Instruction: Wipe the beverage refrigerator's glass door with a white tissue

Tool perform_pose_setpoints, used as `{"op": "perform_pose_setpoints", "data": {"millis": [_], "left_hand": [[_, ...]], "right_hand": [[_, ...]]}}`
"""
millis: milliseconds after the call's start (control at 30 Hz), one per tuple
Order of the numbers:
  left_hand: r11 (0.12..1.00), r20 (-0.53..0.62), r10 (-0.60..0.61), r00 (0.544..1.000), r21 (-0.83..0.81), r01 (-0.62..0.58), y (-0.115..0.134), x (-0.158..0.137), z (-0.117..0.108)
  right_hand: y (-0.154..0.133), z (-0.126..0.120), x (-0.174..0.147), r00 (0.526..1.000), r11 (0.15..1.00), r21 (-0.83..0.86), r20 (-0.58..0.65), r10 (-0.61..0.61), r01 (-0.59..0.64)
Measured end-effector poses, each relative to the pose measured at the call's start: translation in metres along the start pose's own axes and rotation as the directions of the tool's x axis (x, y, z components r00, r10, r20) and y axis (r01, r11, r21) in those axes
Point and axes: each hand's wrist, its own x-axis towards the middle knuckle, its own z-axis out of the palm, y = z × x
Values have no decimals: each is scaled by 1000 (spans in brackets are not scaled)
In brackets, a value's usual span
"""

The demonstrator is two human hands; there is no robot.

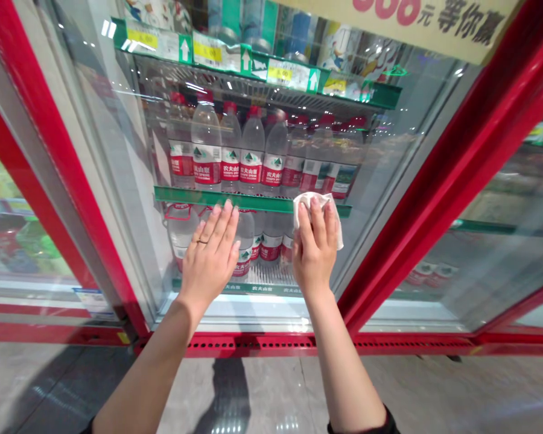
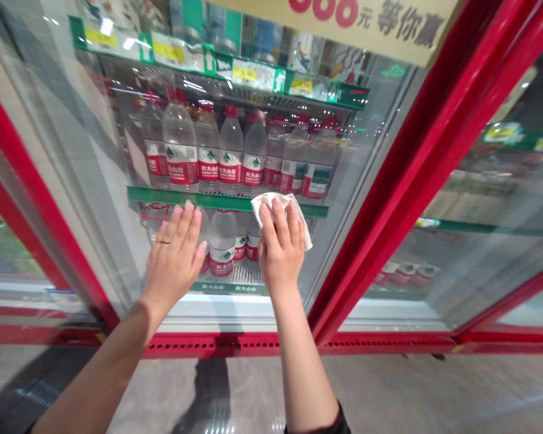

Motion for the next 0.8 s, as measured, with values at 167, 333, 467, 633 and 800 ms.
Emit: {"op": "perform_pose_setpoints", "data": {"millis": [167, 333, 467, 633, 800], "left_hand": [[999, -43, -41, 998, 7, 41, 4, -3, 11], [997, -24, -71, 997, -34, 70, 7, -4, 14], [999, -56, -38, 998, -11, 37, 5, -4, 14], [999, -88, -34, 995, 35, 38, 5, -4, 17], [998, -32, -35, 999, 44, 36, 5, -4, 14]], "right_hand": [[-23, 4, 32, 981, 981, -49, -66, 184, -188], [-44, -2, 31, 989, 999, 30, 140, 39, -43], [-19, -2, 4, 999, 1000, -9, 34, 2, -2], [-16, 7, 28, 987, 991, -11, -85, 135, -136], [-41, -1, 44, 993, 1000, 15, 117, 24, -26]]}}
